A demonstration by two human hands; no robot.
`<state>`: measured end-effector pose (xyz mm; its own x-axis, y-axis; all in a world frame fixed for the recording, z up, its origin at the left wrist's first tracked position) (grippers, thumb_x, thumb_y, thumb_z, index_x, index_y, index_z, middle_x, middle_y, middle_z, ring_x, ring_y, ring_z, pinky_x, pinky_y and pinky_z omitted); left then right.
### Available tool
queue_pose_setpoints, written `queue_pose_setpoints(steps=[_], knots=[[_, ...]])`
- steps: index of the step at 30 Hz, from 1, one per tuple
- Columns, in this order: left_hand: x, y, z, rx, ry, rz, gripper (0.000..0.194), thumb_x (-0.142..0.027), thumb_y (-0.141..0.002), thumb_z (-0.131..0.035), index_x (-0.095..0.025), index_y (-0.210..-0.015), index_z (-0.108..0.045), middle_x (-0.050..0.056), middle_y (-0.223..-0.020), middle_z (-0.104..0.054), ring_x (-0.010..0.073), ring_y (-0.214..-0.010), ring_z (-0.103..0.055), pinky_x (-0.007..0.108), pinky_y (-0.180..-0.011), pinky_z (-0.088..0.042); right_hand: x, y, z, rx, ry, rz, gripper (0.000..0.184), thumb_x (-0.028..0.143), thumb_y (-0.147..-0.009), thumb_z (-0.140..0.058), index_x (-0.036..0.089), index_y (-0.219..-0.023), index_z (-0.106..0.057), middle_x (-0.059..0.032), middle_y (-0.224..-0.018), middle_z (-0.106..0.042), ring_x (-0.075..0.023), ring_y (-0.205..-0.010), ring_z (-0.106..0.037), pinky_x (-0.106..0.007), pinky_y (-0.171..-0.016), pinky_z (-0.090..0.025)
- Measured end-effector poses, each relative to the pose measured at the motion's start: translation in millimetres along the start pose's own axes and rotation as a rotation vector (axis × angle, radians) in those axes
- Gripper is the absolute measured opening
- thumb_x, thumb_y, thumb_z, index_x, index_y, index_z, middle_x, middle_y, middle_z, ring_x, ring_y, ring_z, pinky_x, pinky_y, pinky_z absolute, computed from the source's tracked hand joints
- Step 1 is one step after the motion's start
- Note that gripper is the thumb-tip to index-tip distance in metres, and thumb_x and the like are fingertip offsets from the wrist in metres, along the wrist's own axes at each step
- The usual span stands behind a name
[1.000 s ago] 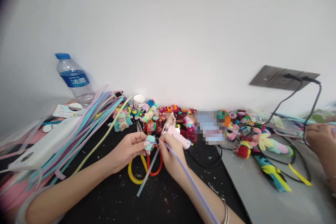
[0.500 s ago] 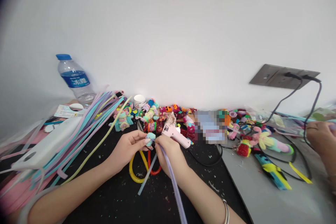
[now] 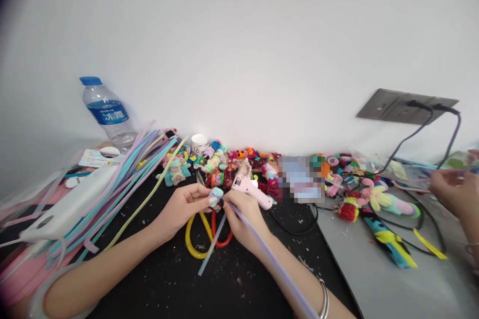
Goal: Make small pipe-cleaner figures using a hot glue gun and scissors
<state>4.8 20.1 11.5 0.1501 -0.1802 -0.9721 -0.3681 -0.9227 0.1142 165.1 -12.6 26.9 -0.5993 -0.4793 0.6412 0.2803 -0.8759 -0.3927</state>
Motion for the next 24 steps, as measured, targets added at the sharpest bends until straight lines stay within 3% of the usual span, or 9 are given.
queue_pose_setpoints(steps=[10,21,24], knots=[[-3.6,2.8,-0.5,0.017,-0.126,-0.119,0.02,-0.027,-0.069,-0.071,-0.01,-0.08,-0.067,0.007,-0.076,-0.071,0.0182,-0.071,-0.066,0.029,-0.07,-0.053,3.2,-1.0,0.4,-0.014,-0.045,-0.041,0.016,0.024,-0.086,-0.048,0.016,-0.077,-0.059,-0.0004,-0.066,-0.059,-0.0123,-0.058,-0.051,-0.022,-0.055,-0.038],[8.2,6.6,-0.7,-0.085,-0.305,-0.317,0.014,-0.028,-0.072,-0.067,-0.015,-0.077,-0.067,0.006,-0.083,-0.071,0.0223,-0.077,-0.067,0.03,-0.071,-0.054,3.6,1.6,-4.3,-0.014,-0.106,-0.124,0.02,0.025,-0.085,-0.049,0.017,-0.068,-0.056,0.0017,-0.057,-0.052,-0.0106,-0.051,-0.043,-0.021,-0.048,-0.034],[10.8,7.1,-2.4,-0.102,-0.228,-0.279,0.015,-0.027,-0.07,-0.069,-0.015,-0.078,-0.067,0.006,-0.085,-0.072,0.0226,-0.081,-0.067,0.031,-0.074,-0.054,4.4,2.7,-7.5,-0.003,-0.186,-0.186,0.023,0.026,-0.085,-0.048,0.017,-0.064,-0.051,0.0025,-0.054,-0.049,-0.0098,-0.049,-0.041,-0.021,-0.045,-0.032]])
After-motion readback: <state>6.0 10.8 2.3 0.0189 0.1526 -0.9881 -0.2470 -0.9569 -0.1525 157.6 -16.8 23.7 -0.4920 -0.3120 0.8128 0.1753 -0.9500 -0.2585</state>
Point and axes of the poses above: each hand's wrist, its own y-axis away from the middle knuckle, its own z-axis out of the back of the hand, x = y × z, the point moved 2 cm from there along -y, towards the middle knuckle
